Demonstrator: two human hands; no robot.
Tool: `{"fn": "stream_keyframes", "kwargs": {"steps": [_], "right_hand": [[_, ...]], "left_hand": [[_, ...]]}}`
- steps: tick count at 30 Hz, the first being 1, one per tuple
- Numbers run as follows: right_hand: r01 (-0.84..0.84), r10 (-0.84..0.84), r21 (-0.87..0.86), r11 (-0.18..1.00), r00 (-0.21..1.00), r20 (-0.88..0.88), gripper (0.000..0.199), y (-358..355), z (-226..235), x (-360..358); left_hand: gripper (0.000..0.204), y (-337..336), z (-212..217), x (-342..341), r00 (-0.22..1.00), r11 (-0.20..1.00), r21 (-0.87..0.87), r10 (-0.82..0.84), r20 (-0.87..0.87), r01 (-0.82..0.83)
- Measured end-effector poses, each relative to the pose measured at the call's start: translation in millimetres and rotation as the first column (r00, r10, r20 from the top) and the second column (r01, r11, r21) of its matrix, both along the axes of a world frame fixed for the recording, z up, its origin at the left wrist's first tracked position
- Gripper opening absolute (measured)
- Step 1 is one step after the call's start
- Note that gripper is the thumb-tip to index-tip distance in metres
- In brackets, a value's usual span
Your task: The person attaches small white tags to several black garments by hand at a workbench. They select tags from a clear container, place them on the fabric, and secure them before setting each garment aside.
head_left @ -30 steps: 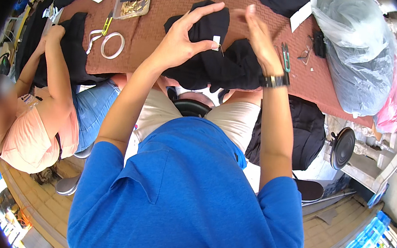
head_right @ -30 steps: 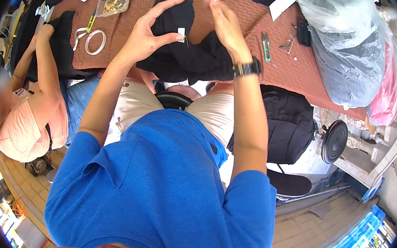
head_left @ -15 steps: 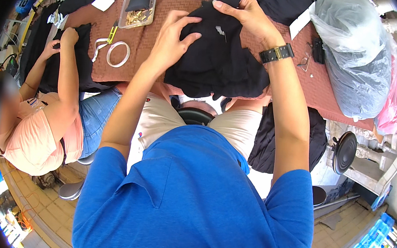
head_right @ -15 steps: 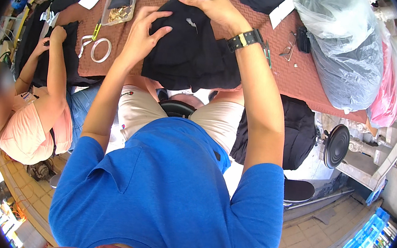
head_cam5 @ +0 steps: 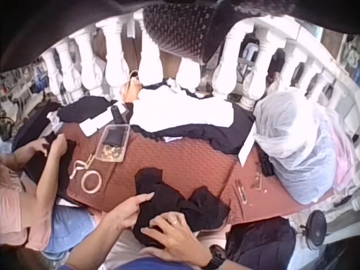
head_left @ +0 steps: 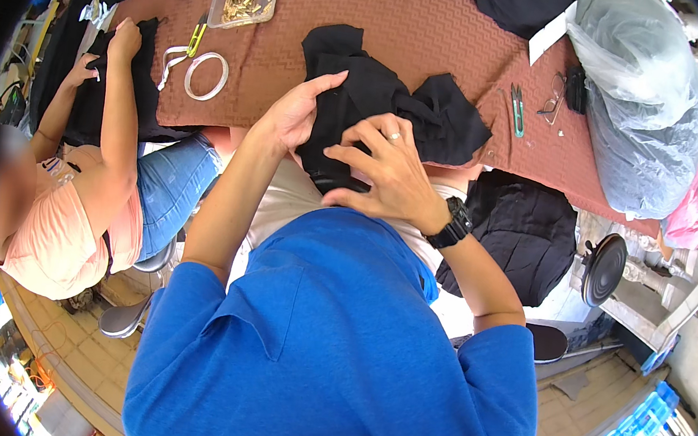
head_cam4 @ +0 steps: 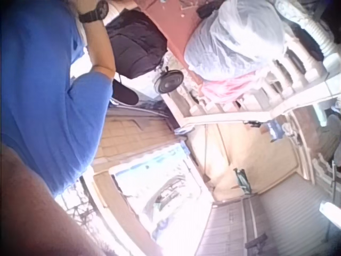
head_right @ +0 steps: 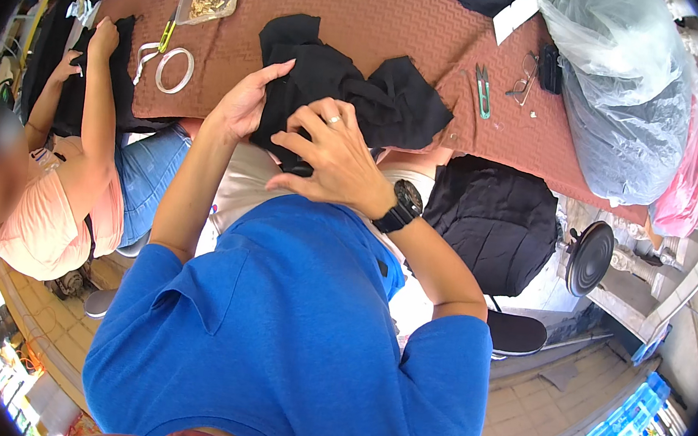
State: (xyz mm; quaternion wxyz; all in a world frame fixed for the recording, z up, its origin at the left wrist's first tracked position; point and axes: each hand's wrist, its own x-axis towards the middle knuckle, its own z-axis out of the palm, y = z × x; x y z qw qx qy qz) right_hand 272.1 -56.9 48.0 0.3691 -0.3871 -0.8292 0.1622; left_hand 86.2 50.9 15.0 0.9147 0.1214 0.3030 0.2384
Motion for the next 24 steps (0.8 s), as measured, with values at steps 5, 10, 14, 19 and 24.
{"fn": "stream_keyframes", "kwargs": {"steps": [5,10,14,19,24], "right_hand": [[0.214,-0.219,-0.047,0.976,0.953,-0.211,0.017,5,-13,30],[0.427,-0.425,-0.046,0.903,0.875,-0.231,0.035,14,9,24],[0.407,-0.439,-0.169,0.898,0.858,-0.266,0.026,17,-8,18],[0.366,-0.371,-0.076,0.928,0.878,-0.301,0.016,20,-11,19],[0.336,-0.332,-0.018,0.942,0.917,-0.22,0.014,11,-18,15]], "left_hand": [[0.046,-11,6,6,0.985,0.984,0.072,0.161,0.064,-0.166],[0.046,-17,17,12,0.979,0.977,0.078,0.192,0.071,-0.197],[0.044,-23,23,18,0.968,0.909,0.397,0.204,-0.147,-0.131],[0.042,-24,11,12,0.974,0.958,0.184,0.228,-0.017,-0.221],[0.042,-35,4,19,0.979,0.976,0.129,0.187,-0.077,-0.176]]}}
